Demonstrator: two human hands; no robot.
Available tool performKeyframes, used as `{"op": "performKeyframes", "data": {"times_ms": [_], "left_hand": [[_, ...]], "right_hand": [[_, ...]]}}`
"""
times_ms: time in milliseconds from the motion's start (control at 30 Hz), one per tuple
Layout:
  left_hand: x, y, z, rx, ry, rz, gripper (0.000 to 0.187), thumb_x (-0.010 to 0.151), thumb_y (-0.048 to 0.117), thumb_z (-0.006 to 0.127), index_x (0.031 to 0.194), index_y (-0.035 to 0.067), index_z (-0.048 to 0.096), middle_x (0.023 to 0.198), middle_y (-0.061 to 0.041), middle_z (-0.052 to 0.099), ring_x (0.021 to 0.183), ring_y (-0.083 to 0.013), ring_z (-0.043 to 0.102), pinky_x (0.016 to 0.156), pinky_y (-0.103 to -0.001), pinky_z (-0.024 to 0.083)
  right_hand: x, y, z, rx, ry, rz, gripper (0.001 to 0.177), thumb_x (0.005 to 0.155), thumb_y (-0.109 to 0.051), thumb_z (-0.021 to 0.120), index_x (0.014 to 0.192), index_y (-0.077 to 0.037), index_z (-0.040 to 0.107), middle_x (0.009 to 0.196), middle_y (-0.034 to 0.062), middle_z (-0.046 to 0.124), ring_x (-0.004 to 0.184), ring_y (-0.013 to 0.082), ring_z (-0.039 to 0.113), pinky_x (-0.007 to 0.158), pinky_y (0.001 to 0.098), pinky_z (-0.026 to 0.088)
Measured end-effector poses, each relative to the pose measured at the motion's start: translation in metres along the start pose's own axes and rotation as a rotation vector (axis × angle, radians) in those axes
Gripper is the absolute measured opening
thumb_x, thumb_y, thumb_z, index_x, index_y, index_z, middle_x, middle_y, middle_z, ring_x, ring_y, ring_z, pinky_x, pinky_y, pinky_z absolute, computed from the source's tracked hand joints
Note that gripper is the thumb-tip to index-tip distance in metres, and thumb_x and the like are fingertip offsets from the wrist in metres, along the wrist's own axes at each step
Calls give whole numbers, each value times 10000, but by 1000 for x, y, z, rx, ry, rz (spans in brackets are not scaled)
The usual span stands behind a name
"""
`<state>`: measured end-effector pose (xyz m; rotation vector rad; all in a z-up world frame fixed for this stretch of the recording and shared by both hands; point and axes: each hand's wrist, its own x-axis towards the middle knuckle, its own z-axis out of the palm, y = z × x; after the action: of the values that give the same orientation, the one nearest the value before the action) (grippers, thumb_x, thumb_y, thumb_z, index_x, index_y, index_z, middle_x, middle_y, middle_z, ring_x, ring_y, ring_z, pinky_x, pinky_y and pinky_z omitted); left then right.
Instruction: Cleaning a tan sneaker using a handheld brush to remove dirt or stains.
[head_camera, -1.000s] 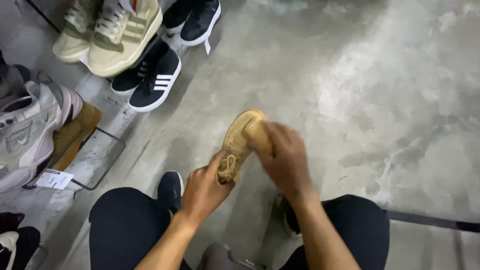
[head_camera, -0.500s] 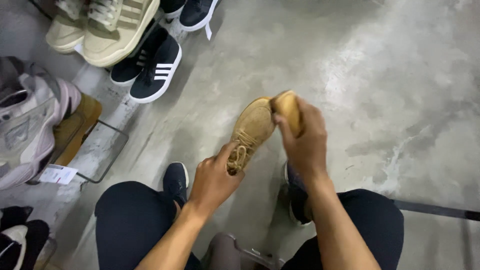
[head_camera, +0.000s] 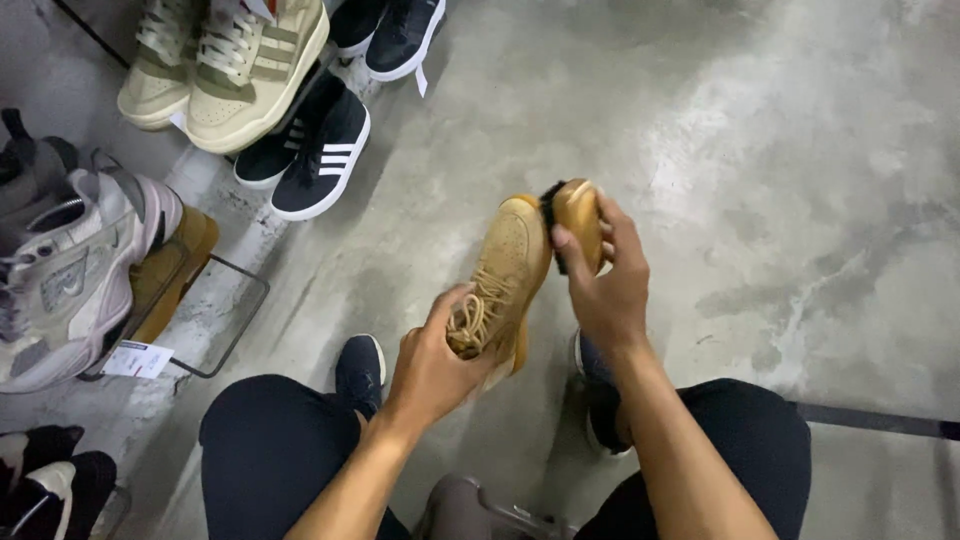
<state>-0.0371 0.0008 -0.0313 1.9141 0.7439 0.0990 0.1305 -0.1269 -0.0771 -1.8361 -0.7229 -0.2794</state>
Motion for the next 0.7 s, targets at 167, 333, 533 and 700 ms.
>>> {"op": "performKeyframes", "data": {"times_ms": [167, 333, 533, 700], "left_hand": [[-2, 9, -4, -11, -4, -78, 872, 726, 194, 772, 1530, 203, 434, 1081, -339, 717, 1055, -527, 680, 876, -614, 566], [3, -3, 5, -22, 24, -12, 805, 722, 255, 779, 1490, 225, 539, 1082, -257, 748, 1036, -456, 711, 861, -562, 596], [3, -2, 5, -87, 57, 74, 763, 707, 197, 748, 1450, 157, 580, 1062, -268, 751, 1009, -487, 709, 846, -596, 597], [-2, 9, -4, -181, 54, 75, 783, 748, 173, 769, 1489, 113, 526, 1119, -289, 734, 1069, -500, 689, 887, -602, 585]], "right_hand": [[-20, -27, 6, -18, -102, -92, 576, 859, -238, 860, 1343, -22, 636, 1161, 175, 687, 1050, 380, 711, 847, 428, 580], [-15, -7, 8, -87, -20, -136, 520, 903, -179, 844, 1331, 26, 631, 1150, 204, 669, 1048, 398, 693, 896, 446, 561], [-26, -23, 9, -29, 12, -94, 547, 903, -155, 855, 1352, 47, 616, 1124, 221, 642, 1059, 432, 681, 915, 464, 539], [-25, -19, 9, -14, 13, -123, 549, 902, -132, 857, 1354, 57, 609, 1156, 248, 636, 1072, 444, 659, 944, 481, 512]]}}
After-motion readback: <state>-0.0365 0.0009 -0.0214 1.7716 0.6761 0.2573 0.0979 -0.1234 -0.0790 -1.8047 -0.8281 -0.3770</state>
